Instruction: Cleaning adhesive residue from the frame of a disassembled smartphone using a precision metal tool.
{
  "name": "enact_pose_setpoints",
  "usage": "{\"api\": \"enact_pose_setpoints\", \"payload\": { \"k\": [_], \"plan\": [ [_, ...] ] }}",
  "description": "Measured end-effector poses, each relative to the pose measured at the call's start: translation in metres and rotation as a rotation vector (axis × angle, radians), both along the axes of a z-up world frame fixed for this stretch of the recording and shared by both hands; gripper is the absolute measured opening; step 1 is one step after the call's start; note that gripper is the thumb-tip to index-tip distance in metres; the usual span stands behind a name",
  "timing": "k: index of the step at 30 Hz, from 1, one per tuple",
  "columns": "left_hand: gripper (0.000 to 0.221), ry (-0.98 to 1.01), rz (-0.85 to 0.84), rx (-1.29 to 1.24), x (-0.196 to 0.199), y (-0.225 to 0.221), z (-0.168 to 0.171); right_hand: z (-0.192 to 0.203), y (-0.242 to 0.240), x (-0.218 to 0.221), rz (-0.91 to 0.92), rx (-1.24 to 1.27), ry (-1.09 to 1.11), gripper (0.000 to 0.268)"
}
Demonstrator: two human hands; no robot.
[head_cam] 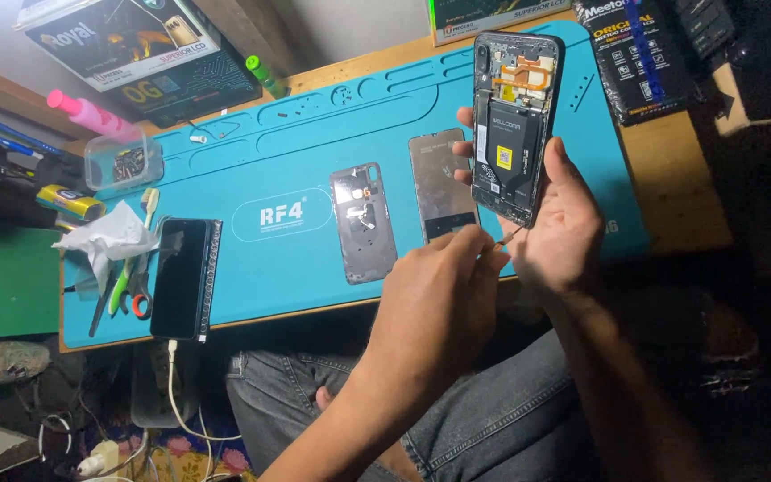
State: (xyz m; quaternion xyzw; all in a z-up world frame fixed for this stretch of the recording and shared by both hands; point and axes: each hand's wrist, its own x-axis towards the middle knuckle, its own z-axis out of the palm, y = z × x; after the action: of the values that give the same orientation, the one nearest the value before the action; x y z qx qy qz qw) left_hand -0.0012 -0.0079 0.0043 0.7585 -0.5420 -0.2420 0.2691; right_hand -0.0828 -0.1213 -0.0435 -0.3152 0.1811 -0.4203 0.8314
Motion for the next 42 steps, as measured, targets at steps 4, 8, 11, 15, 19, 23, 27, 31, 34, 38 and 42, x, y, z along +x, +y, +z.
{"api": "enact_pose_setpoints", "payload": {
  "k": [4,8,11,15,19,23,27,31,34,38,42],
  "plan": [
    [0.018,-0.029,0.02,-0.014,0.0,0.0,0.002,-0.004,-0.004,-0.003,0.03,-0.049,-0.011,0.074],
    [0.041,-0.09,-0.025,-0.004,-0.003,0.0,0.001,0.001,-0.004,-0.005,0.012,-0.064,-0.007,0.073],
    [0.029,-0.019,0.033,0.001,-0.003,0.0,0.001,0.004,-0.004,-0.006,0.013,-0.017,-0.052,0.076],
    [0.017,0.041,0.021,-0.108,-0.006,0.006,0.01,0.011,-0.011,-0.01,-0.011,0.069,-0.03,0.077],
    [0.016,0.15,0.072,-0.128,-0.011,0.002,0.011,0.013,-0.013,-0.015,-0.009,0.24,-0.132,0.072],
    [0.013,-0.021,0.069,-0.237,-0.017,-0.014,-0.002,0.022,-0.006,-0.018,0.04,0.299,-0.226,0.07],
    [0.016,-0.048,0.07,-0.283,-0.024,-0.023,-0.008,0.009,-0.009,-0.02,0.064,0.241,-0.288,0.072],
    [0.011,-0.117,0.056,-0.331,-0.029,-0.027,-0.012,0.01,-0.008,-0.021,0.085,0.202,-0.288,0.073],
    [0.01,-0.16,0.024,-0.317,-0.029,-0.029,-0.014,0.013,-0.006,-0.021,0.06,0.187,-0.249,0.071],
    [0.019,-0.204,-0.064,-0.167,-0.025,-0.033,-0.017,0.011,-0.005,-0.021,0.029,0.149,-0.182,0.071],
    [0.013,-0.09,-0.029,-0.214,-0.023,-0.031,-0.016,0.013,-0.006,-0.018,0.064,0.198,-0.208,0.068]
  ]
}}
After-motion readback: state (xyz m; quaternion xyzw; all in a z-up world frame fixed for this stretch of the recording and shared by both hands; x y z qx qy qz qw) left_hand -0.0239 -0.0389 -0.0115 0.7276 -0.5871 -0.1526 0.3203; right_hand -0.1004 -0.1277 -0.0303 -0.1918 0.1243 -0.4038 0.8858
